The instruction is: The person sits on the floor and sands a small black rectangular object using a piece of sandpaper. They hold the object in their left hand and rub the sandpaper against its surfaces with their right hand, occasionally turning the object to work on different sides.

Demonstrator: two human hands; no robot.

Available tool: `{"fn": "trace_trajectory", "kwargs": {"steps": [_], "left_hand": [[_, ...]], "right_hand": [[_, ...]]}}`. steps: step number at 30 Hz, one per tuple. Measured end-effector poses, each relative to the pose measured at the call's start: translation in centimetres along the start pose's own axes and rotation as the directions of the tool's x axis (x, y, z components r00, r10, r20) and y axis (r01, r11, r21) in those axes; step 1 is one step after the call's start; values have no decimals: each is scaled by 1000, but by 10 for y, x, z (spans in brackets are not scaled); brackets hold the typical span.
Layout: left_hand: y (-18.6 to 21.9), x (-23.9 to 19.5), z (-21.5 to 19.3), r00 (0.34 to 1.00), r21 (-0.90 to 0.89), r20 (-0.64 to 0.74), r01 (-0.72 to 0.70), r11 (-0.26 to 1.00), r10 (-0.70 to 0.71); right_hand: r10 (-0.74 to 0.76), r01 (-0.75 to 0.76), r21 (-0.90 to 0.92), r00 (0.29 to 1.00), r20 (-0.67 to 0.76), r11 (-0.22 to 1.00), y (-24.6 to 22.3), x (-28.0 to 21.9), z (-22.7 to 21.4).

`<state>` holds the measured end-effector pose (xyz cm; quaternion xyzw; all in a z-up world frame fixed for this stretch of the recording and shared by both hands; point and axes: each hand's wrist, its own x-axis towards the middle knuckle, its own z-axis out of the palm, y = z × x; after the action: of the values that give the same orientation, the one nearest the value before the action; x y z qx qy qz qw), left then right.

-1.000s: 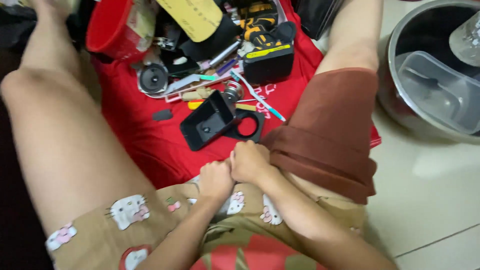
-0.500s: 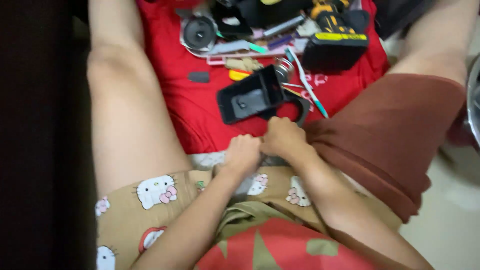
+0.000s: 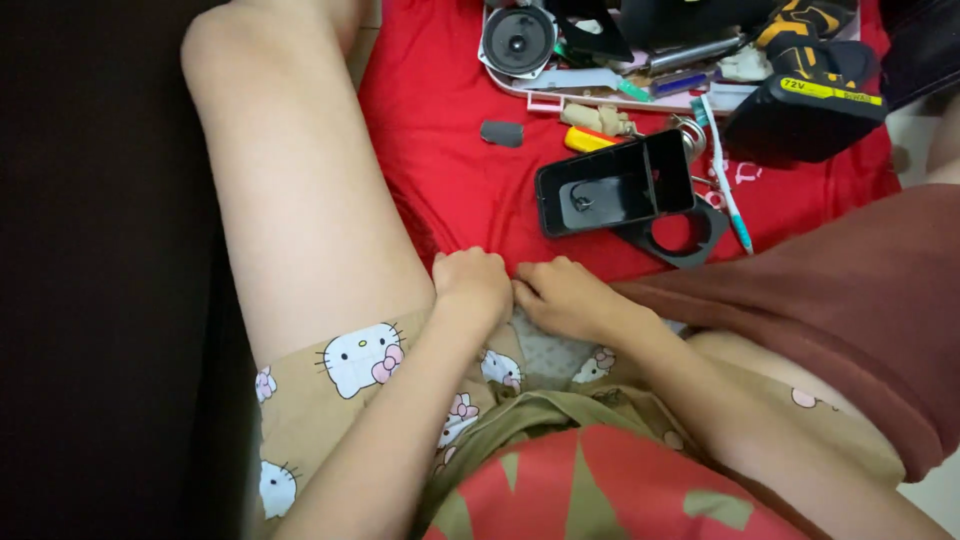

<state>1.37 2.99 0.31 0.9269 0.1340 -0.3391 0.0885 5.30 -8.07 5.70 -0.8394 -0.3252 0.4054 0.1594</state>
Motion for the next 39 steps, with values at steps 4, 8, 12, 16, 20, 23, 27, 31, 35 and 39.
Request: {"fn": "trace_trajectory", "kwargs": {"steps": [4, 8, 12, 16, 20, 23, 27, 31, 35, 39], "left_hand": [[6, 12, -9, 978, 33, 199, 58, 998, -63], [8, 16, -11, 851, 109, 511, 73, 991, -119], [6, 26, -4, 881, 104, 432, 162, 981, -191], [-2, 11, -5, 994, 33, -6, 111, 993, -111], [4, 6, -9, 988, 266, 35, 135, 955, -150], [13, 0, -29, 955, 302, 214, 135, 944, -206], [15, 24, -11, 989, 250, 131, 32, 968, -67], [36, 6, -43, 997, 154, 7, -76, 985, 76], [37, -54, -73, 981, 162, 94, -182, 970, 168], [29, -130, -95, 911, -87, 230, -330, 940, 341]], "right_hand": [[55, -50, -39, 989, 134, 998, -8, -12, 1], [69, -59, -95, 992, 103, 994, -21, -40, -5], [-38, 40, -58, 998, 47, 997, -7, -41, -7], [-109, 109, -8, 994, -3, 994, 0, -34, -7], [-82, 96, 109, 989, -124, 989, 9, -29, -10], [-30, 55, 89, 966, -259, 995, 46, -13, 1], [66, -36, 88, 926, -371, 995, 76, -9, 7], [95, -92, 27, 882, -463, 995, 88, -6, 6], [140, -95, 139, 922, -362, 986, 53, -57, -20], [205, -91, 408, 948, -245, 908, 16, -115, -41]]}}
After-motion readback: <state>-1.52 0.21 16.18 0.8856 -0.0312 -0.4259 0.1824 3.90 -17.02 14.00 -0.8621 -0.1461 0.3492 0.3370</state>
